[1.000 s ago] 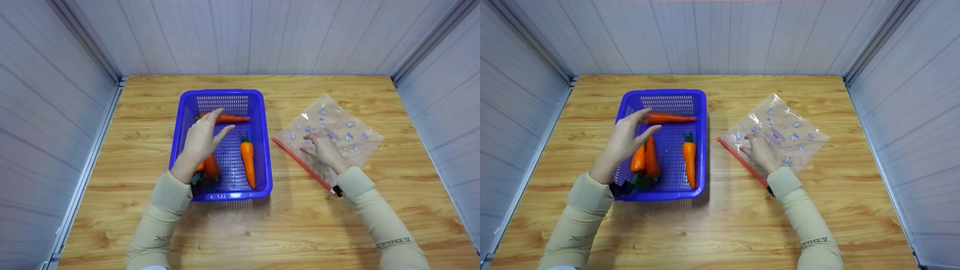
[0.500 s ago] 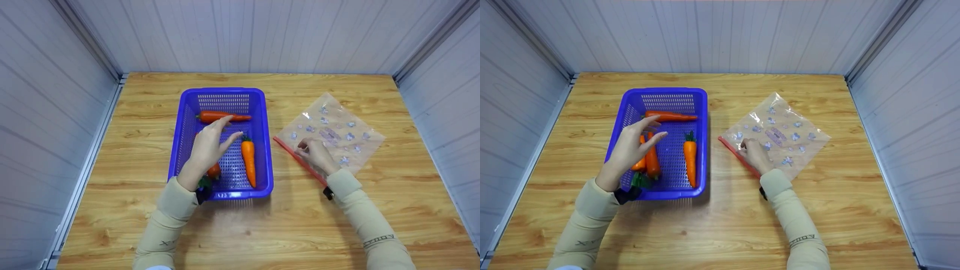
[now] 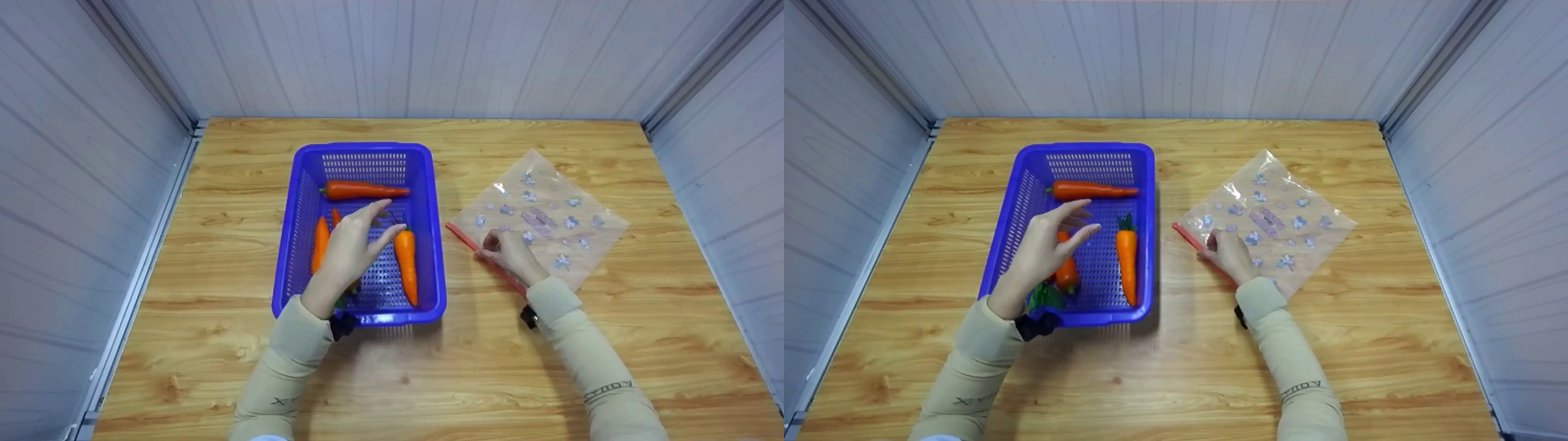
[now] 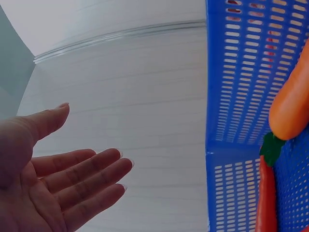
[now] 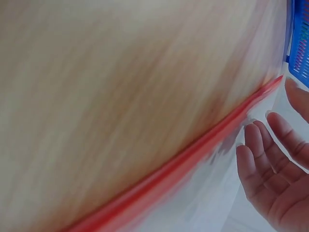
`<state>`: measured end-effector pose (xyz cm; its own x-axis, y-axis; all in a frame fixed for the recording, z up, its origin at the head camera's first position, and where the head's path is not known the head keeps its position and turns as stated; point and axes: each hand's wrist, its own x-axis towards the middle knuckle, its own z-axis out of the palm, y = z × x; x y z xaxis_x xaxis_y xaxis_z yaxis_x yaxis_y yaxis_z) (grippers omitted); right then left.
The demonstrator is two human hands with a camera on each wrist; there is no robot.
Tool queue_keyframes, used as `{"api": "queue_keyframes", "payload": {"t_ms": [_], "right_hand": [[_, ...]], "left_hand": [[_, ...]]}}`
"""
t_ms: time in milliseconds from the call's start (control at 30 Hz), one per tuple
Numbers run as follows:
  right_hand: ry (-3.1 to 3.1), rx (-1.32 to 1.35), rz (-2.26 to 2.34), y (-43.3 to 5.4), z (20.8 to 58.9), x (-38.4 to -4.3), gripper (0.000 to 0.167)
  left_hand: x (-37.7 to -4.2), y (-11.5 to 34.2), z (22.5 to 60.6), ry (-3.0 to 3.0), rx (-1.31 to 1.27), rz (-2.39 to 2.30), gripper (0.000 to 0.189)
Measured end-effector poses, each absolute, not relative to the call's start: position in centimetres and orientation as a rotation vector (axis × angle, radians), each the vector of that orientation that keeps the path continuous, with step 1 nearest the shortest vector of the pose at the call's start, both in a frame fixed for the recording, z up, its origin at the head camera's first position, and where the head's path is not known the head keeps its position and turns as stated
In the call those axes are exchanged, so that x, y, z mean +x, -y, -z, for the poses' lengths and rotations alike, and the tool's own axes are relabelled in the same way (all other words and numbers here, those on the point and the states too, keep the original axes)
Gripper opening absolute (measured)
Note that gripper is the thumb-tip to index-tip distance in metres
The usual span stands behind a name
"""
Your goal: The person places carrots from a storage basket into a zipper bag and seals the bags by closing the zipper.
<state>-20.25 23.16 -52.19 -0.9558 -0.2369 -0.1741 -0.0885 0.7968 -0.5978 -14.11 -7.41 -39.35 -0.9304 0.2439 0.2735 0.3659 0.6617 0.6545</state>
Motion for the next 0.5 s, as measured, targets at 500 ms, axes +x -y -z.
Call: {"api": "queue_keyframes", "payload": {"t_ms": [500], "right_hand": [[-2.749,-0.209,0.909,-23.1,52.6,-20.2,0.016]], "left_hand": [[-12.8,6.3,39.9,2.708,-0.558,1.196,0.05]]}}
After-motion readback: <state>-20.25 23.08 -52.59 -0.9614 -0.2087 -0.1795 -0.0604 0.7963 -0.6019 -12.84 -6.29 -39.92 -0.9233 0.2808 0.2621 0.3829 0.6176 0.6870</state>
